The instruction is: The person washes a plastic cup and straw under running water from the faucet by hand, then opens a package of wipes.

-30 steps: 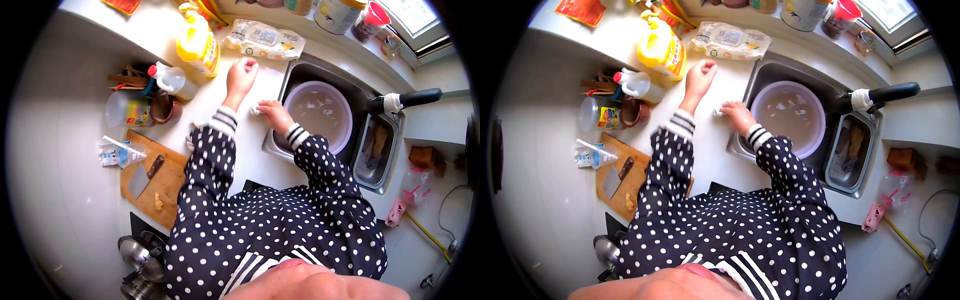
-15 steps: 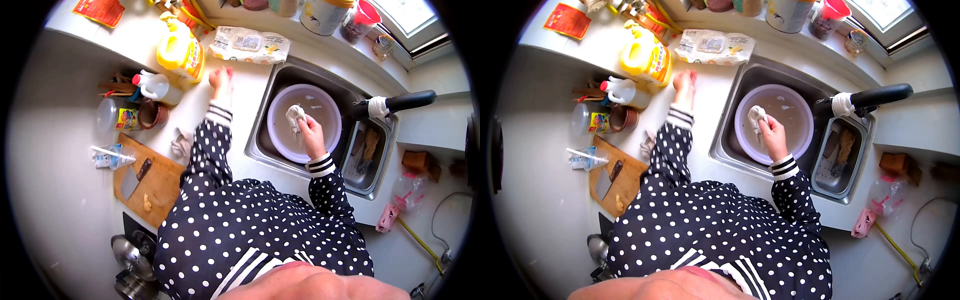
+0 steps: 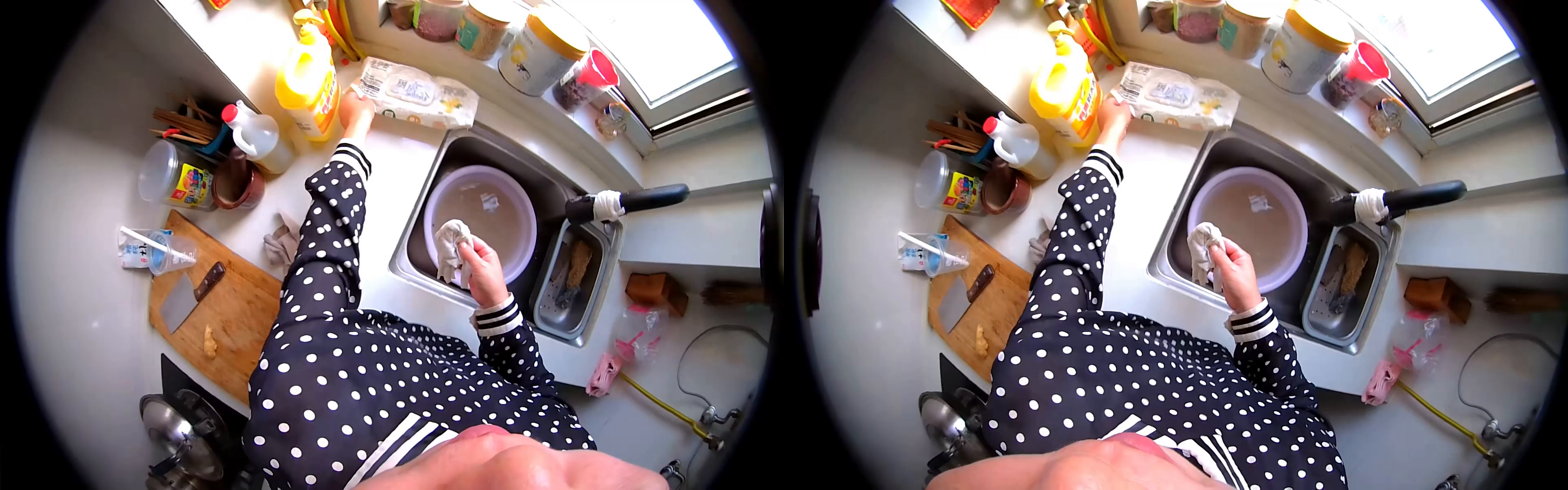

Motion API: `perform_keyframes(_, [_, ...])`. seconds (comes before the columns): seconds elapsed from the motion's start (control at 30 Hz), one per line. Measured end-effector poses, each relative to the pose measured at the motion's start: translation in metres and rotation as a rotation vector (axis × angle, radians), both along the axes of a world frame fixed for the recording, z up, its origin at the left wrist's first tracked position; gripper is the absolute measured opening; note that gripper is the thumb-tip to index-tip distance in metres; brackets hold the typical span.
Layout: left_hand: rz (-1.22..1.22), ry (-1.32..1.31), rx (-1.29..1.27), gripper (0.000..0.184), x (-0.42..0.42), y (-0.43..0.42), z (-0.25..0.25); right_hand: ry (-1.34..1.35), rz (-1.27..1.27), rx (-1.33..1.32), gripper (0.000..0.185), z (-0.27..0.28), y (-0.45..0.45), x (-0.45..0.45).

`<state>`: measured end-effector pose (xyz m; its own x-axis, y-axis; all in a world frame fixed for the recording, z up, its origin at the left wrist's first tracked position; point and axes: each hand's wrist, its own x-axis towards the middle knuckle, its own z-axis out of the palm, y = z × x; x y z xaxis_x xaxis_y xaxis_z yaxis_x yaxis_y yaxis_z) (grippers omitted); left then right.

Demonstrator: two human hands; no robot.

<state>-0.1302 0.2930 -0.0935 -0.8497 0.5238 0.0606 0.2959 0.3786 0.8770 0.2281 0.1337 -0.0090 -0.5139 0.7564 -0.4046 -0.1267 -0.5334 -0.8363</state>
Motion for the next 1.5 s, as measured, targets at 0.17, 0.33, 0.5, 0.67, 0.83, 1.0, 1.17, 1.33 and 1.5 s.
perform_keyframes(0.17, [-0.065,-0.472,0.346,0.019,0.09,-0.113,-0.016,0.024,-0.14,-0.135,0.021,-0.002,0.003,0.021])
perform_keyframes(0.33, [0.023,-0.876,0.247,0.025,0.174,-0.251,0.04,0.067,-0.075,-0.077,0.022,0.008,0.003,0.003])
perform_keyframes(0.5, [-0.252,-0.248,-0.009,0.018,0.158,-0.331,0.075,-0.102,-0.028,0.287,0.021,0.014,-0.009,-0.044])
perform_keyframes(0.67, [0.032,0.344,-0.109,0.056,0.118,-0.277,0.079,-0.532,-0.031,1.343,0.026,0.009,-0.004,-0.12])
perform_keyframes(0.83, [0.09,-0.081,-0.129,0.055,0.104,-0.251,0.043,-0.805,0.521,1.68,0.032,-0.039,0.003,-0.159])
perform_keyframes(1.0, [0.056,-0.105,-0.058,0.05,0.096,-0.254,0.029,-0.905,0.305,1.816,0.02,-0.036,0.071,-0.175])
perform_keyframes(1.17, [-0.015,-0.119,-0.082,0.038,0.095,-0.264,0.021,-0.877,0.299,1.645,0.021,-0.022,0.085,-0.182])
perform_keyframes(1.33, [-0.067,-0.323,0.035,0.027,0.129,-0.308,0.012,-0.463,0.722,1.699,0.032,-0.023,0.004,-0.17])
perform_keyframes(1.5, [-0.026,-0.434,0.169,0.03,0.126,-0.316,0.007,-0.835,0.561,1.431,0.025,-0.063,0.112,-0.201])
